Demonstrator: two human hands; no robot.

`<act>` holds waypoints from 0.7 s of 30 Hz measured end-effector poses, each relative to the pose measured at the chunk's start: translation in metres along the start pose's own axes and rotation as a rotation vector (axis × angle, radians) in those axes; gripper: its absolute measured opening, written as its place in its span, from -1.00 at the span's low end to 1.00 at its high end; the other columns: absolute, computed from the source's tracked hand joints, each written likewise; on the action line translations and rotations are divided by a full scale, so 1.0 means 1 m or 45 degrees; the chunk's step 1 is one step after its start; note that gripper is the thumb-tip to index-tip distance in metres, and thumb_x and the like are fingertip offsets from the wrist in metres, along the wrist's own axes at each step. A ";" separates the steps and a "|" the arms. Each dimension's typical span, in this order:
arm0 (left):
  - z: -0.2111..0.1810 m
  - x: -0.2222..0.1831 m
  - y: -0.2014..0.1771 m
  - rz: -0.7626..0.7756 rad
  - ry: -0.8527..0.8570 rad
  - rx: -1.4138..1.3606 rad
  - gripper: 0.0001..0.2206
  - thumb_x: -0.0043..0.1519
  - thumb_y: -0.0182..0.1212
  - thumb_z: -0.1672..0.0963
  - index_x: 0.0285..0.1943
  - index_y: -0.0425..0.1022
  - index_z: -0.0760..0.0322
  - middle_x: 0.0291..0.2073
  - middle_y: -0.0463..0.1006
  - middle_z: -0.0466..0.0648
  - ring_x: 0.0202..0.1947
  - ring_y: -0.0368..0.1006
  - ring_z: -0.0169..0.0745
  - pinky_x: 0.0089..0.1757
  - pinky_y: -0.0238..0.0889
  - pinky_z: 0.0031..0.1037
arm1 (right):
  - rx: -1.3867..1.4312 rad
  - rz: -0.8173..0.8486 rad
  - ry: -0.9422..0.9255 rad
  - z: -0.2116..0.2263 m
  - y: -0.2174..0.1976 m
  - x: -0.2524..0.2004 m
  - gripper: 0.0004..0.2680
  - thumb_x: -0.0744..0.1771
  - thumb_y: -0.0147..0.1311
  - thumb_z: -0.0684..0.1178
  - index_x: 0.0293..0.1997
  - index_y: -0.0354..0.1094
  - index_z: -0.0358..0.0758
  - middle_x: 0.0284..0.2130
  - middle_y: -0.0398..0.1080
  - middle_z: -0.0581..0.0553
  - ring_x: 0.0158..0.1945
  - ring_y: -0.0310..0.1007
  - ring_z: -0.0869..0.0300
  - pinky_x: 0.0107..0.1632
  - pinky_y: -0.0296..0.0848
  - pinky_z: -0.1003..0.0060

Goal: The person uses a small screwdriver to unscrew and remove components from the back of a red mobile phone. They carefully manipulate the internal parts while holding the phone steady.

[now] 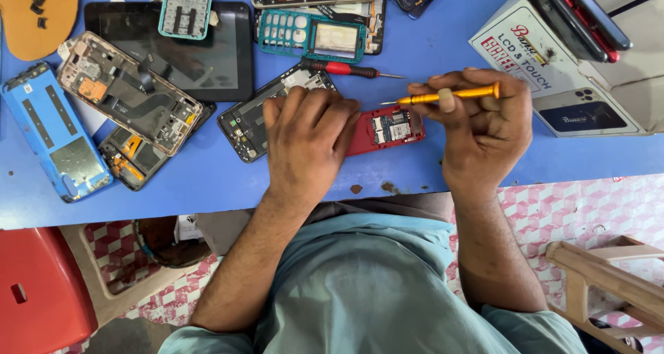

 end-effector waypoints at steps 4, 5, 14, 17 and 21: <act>0.001 -0.004 -0.001 -0.005 -0.024 0.019 -0.83 0.24 0.46 0.12 -0.04 0.61 0.12 -0.16 0.52 -0.23 -0.11 0.39 -0.21 -0.03 0.09 -0.20 | 0.000 -0.064 0.011 0.006 0.003 0.003 -0.83 0.51 0.06 -0.27 0.18 0.08 -0.39 -0.01 0.46 -0.35 0.05 0.63 -0.03 0.09 0.74 0.13; 0.001 -0.004 -0.001 -0.009 -0.029 0.023 -0.83 0.24 0.47 0.12 -0.04 0.61 0.12 -0.15 0.52 -0.23 -0.10 0.39 -0.22 -0.03 0.09 -0.21 | -0.001 -0.079 0.009 0.007 0.005 0.004 -0.82 0.50 0.05 -0.26 0.17 0.09 -0.38 0.00 0.45 -0.34 0.04 0.62 -0.02 0.10 0.75 0.12; 0.003 -0.011 -0.014 -0.116 -0.114 0.004 -0.79 0.30 0.29 0.22 0.09 0.53 0.15 -0.05 0.55 -0.13 -0.03 0.42 -0.11 0.02 0.11 -0.19 | -0.039 -0.131 0.005 0.004 0.002 0.002 -0.82 0.50 0.08 -0.25 0.18 0.11 -0.39 -0.07 0.46 -0.34 -0.01 0.63 0.01 0.08 0.74 0.14; 0.003 -0.016 -0.019 -0.106 -0.123 -0.011 -0.78 0.30 0.27 0.23 0.10 0.52 0.18 -0.07 0.56 -0.11 -0.06 0.44 -0.10 -0.02 0.14 -0.19 | -0.052 -0.087 -0.037 0.000 -0.001 -0.001 -0.83 0.54 0.09 -0.26 0.18 0.09 -0.41 -0.03 0.47 -0.36 0.03 0.64 -0.02 0.09 0.73 0.14; 0.004 -0.023 -0.023 -0.060 -0.132 0.092 -0.77 0.25 0.31 0.22 0.08 0.55 0.19 -0.14 0.56 -0.10 -0.13 0.46 -0.06 -0.10 0.21 -0.19 | -0.065 -0.064 -0.044 -0.002 -0.002 -0.003 -0.83 0.55 0.09 -0.27 0.18 0.09 -0.42 -0.03 0.47 -0.36 0.03 0.64 -0.02 0.09 0.74 0.13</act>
Point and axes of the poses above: each hand's wrist, its own x-axis towards the middle knuckle, its own y-axis out of the palm, z = x × y, the point moved 1 cm from there along x, towards the middle knuckle
